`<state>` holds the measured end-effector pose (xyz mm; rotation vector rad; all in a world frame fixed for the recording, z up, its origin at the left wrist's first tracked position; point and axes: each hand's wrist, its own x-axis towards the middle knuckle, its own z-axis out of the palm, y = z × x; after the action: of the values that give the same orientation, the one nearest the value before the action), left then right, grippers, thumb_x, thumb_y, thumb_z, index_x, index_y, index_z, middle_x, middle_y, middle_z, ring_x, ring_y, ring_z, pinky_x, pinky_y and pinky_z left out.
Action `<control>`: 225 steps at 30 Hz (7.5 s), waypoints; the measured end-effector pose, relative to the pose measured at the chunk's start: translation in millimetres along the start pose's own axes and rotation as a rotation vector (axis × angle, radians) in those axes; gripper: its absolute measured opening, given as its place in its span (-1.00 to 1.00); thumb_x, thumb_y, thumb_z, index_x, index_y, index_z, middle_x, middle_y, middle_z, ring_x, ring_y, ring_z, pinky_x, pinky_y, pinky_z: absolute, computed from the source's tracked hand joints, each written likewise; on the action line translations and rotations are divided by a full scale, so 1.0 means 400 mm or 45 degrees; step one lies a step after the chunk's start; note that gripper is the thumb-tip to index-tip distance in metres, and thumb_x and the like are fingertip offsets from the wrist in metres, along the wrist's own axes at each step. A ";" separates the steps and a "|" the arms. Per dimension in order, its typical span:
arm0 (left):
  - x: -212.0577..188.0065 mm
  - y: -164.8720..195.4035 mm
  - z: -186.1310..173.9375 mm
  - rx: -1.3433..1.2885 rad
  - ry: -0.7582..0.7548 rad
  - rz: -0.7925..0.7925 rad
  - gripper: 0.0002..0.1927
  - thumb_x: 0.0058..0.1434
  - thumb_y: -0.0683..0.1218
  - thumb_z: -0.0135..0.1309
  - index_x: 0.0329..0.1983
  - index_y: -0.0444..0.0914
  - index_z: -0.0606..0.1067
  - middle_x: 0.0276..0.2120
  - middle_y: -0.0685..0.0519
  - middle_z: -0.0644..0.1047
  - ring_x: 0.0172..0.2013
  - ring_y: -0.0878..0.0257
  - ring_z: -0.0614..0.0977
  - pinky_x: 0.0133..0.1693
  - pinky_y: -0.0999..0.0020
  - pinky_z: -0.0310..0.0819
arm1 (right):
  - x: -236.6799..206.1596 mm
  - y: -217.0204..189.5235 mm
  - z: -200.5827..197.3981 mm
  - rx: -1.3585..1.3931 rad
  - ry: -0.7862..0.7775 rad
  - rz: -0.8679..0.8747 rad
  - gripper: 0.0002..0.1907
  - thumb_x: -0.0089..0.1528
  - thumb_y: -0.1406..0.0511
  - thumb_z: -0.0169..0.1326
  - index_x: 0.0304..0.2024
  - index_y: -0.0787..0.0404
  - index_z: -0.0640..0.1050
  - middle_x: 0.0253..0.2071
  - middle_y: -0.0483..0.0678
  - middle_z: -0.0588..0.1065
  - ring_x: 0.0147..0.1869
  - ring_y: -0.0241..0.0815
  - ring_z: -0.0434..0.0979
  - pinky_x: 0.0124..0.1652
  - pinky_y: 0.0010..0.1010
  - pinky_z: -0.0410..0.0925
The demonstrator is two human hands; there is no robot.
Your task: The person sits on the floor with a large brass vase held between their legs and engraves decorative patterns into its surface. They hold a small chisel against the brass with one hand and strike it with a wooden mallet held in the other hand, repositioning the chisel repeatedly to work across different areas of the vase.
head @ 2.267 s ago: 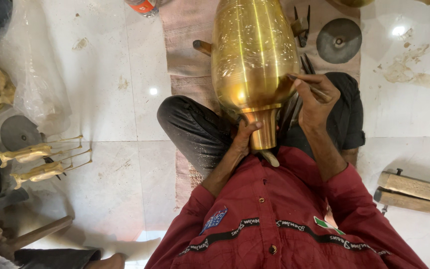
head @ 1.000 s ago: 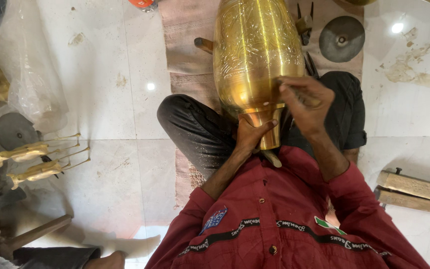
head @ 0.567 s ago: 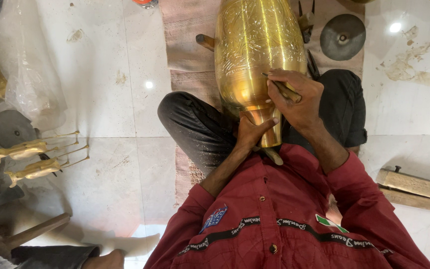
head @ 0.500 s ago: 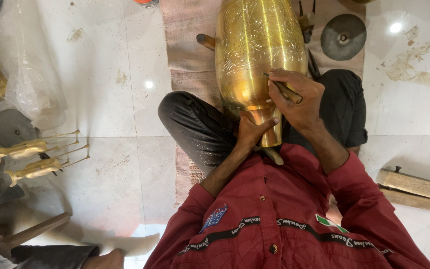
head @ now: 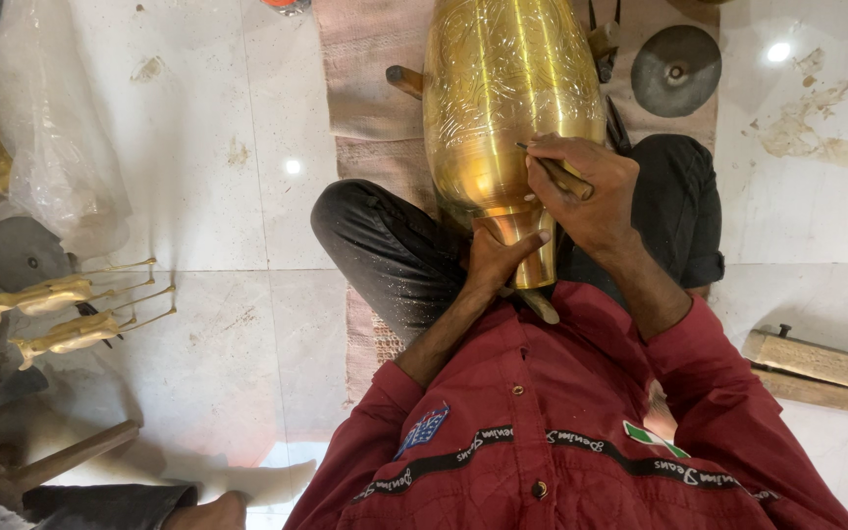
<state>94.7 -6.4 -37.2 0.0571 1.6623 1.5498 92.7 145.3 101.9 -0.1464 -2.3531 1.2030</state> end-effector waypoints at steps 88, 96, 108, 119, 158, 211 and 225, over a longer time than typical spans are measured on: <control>0.028 -0.093 -0.054 -1.008 -0.500 -0.109 -0.16 0.16 0.14 0.31 0.34 -0.43 0.30 0.05 -0.22 0.55 0.02 0.04 0.64 0.03 0.09 0.65 | -0.132 0.190 0.046 1.193 0.846 0.466 -0.92 0.34 0.50 0.19 -0.12 0.36 0.56 -0.12 0.13 0.63 0.04 -0.05 0.70 0.16 -0.18 0.59; -0.020 0.039 -0.014 -0.449 0.009 0.052 -0.43 0.06 -0.10 0.42 0.05 -0.52 0.51 -0.18 -0.18 0.63 -0.25 0.13 0.70 -0.17 0.22 0.67 | -0.153 0.205 0.036 1.160 0.829 0.483 -0.92 0.34 0.51 0.19 -0.11 0.37 0.58 -0.13 0.12 0.63 0.02 -0.07 0.70 0.13 -0.23 0.59; -0.020 0.046 -0.001 -0.509 0.074 0.099 -0.28 -0.02 -0.09 0.44 0.08 -0.51 0.33 -0.16 -0.20 0.58 -0.20 0.13 0.70 -0.13 0.24 0.71 | -0.151 0.200 0.036 1.096 0.766 0.443 -0.93 0.35 0.48 0.21 -0.11 0.36 0.59 -0.14 0.07 0.63 0.00 -0.16 0.70 0.14 -0.32 0.60; -0.029 0.038 -0.017 -0.600 -0.079 0.073 -0.47 0.10 -0.05 0.33 0.03 -0.47 0.50 -0.24 -0.10 0.63 -0.29 0.20 0.69 -0.23 0.31 0.66 | -0.093 0.078 0.019 0.550 0.291 0.218 -0.85 0.38 0.49 0.20 0.01 0.40 0.60 0.03 0.09 0.62 0.06 -0.27 0.66 0.02 -0.52 0.53; -0.027 0.037 -0.024 -0.545 -0.120 0.004 -0.48 0.12 -0.03 0.32 0.02 -0.46 0.49 -0.26 -0.12 0.62 -0.32 0.22 0.69 -0.28 0.30 0.67 | -0.003 -0.007 -0.013 0.085 0.012 0.107 -0.84 0.33 0.43 0.28 -0.04 0.32 0.65 -0.09 0.05 0.65 -0.04 -0.19 0.72 -0.06 -0.45 0.55; -0.008 0.047 0.025 -0.288 0.318 -0.023 -0.08 -0.14 -0.04 0.49 0.14 -0.48 0.19 -0.08 -0.29 0.54 -0.17 0.04 0.69 -0.21 0.26 0.71 | -0.126 0.075 0.002 0.631 0.240 0.268 -0.87 0.38 0.52 0.19 -0.01 0.38 0.60 0.01 0.09 0.62 0.01 -0.32 0.64 -0.01 -0.57 0.50; -0.013 -0.009 -0.026 -0.687 -0.126 0.053 -0.34 0.13 -0.04 0.30 0.23 -0.42 0.38 -0.06 -0.10 0.58 -0.09 0.16 0.65 -0.04 0.25 0.60 | -0.109 0.073 0.001 0.585 0.277 0.262 -0.87 0.39 0.51 0.20 -0.01 0.39 0.61 -0.02 0.05 0.62 0.01 -0.33 0.63 -0.01 -0.58 0.49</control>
<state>93.5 -18.5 -38.9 -0.1150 1.1291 1.9444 127.2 149.4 62.3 -0.3482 -1.8571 1.6995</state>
